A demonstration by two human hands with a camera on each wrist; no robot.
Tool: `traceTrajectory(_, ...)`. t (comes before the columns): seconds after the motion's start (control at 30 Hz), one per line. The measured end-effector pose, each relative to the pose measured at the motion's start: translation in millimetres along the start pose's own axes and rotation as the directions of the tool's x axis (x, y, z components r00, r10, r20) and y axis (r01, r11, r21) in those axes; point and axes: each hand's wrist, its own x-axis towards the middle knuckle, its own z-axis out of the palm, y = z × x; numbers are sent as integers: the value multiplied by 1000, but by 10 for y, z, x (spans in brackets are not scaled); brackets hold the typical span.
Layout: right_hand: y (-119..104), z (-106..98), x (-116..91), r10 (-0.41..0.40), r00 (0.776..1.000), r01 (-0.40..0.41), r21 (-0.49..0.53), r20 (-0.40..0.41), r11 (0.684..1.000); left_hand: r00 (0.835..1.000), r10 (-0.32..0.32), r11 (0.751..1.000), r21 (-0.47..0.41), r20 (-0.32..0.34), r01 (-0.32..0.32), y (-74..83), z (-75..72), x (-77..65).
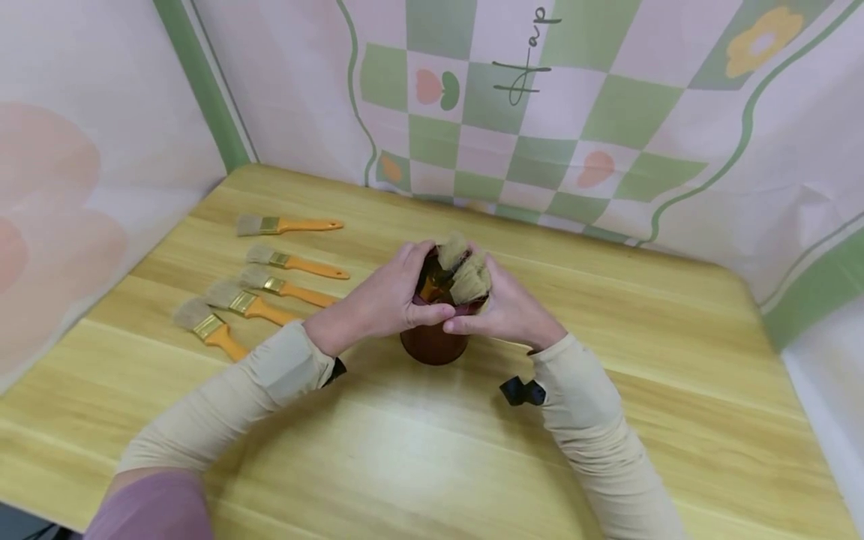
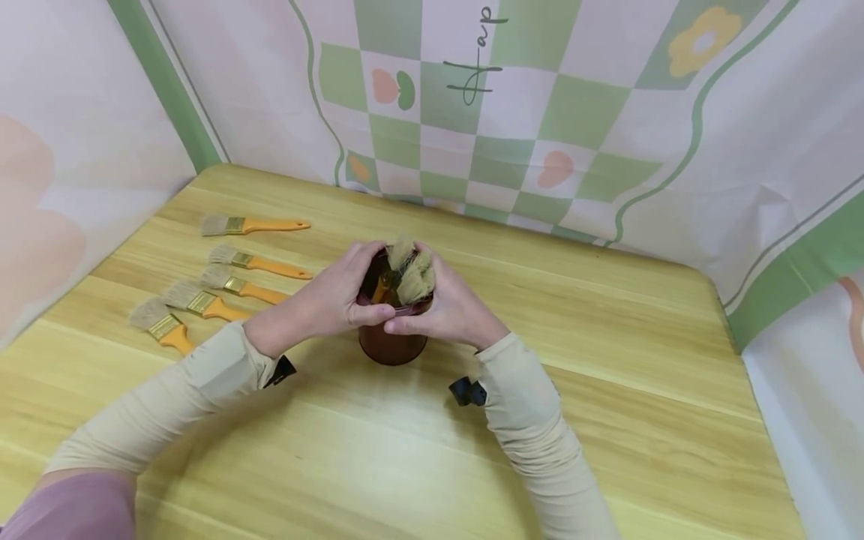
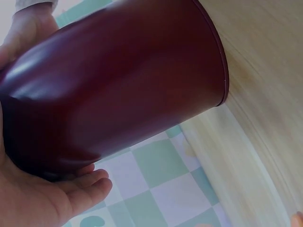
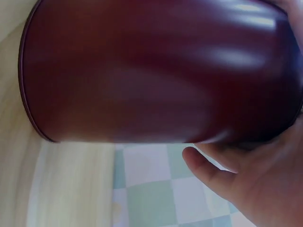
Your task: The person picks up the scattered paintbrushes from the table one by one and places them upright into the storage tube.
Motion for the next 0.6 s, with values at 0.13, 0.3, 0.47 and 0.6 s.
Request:
traceTrajectory(0.13,18,25,-25,11,1000,-10,44,-23,999,1000,3,1000,15,4,-3,11,11,-16)
traceTrajectory(0.3,2,63,-2,58,997,-54,80,-50,995,1000,15,1000,12,-15,-15,10,0,-35)
traceTrajectory(0.47,-10,76,0,146,988,-141,79,-53,987,999,27,1000,4,-32,-26,-19,5,-44)
traceTrajectory(0.6,9,68,-21,212,976,-208,76,-52,975,998,-5,999,-46,-60,2,-119,33,-70)
